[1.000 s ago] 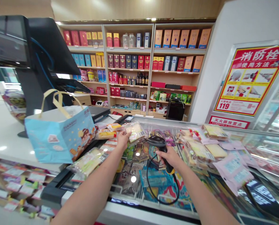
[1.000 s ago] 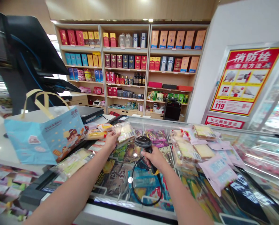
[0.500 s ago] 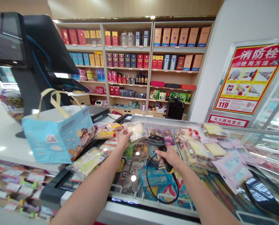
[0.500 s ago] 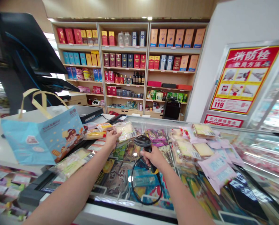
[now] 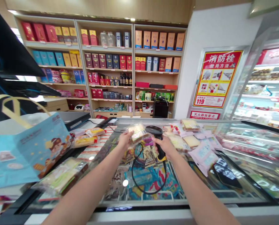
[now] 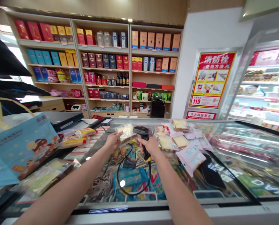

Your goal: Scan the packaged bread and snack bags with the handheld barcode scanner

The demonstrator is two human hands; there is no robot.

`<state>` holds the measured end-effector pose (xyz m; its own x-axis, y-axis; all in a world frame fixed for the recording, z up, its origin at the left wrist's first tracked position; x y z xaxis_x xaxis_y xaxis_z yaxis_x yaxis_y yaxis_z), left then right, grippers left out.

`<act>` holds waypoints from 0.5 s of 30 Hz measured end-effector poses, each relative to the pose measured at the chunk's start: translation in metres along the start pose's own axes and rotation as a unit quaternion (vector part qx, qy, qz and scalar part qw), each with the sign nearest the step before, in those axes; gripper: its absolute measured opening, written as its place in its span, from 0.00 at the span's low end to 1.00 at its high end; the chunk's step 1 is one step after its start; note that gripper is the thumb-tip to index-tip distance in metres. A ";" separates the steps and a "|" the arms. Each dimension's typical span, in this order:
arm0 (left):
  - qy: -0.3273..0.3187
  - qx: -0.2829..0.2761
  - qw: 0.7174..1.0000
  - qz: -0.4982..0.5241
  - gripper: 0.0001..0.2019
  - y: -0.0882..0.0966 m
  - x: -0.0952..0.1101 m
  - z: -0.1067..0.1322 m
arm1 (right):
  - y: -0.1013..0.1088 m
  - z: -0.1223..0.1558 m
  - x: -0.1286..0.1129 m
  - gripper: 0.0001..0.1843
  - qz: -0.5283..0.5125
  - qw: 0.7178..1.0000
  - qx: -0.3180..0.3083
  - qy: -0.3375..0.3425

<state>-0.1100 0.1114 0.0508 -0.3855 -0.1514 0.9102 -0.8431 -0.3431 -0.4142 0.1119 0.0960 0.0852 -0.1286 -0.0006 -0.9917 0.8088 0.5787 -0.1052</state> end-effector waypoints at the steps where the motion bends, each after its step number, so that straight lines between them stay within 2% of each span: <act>1: 0.005 -0.018 1.000 0.000 0.14 -0.019 -0.004 -0.001 | 0.012 0.004 -0.006 0.17 -0.001 1.000 0.012 0.008; 4: 0.014 -0.069 0.997 -0.023 0.16 -0.078 -0.020 -0.002 | 0.052 0.022 -0.023 0.16 -0.009 0.998 0.058 0.034; 9: -0.001 -0.089 0.989 -0.122 0.17 -0.160 -0.051 0.000 | 0.118 0.060 -0.039 0.16 -0.010 0.986 0.163 0.041; 12: -0.015 -0.087 0.979 -0.183 0.18 -0.192 -0.061 0.004 | 0.142 0.078 -0.044 0.16 -0.022 0.979 0.197 0.053; 13: -0.024 -0.080 0.968 -0.238 0.18 -0.199 -0.061 0.006 | 0.148 0.083 -0.045 0.16 -0.027 0.977 0.203 0.060; 15: -0.045 -0.059 0.924 -0.376 0.20 -0.210 -0.057 0.011 | 0.154 0.091 -0.045 0.17 -0.035 0.974 0.213 0.066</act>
<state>0.0931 0.1819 0.0862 0.3540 0.0104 0.9352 -0.8970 -0.2794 0.3426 0.2948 0.1110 0.1063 -0.2416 0.0935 -0.9659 0.9567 0.1895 -0.2209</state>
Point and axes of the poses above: each hand's wrist, its own z-axis away from the middle knuckle, its own y-axis out of the back of the hand, x = y × z, the point moved 6 cm from there along -z, towards the middle knuckle, and after that the axes turned 11 degrees about -x, right-handed, at the moved point
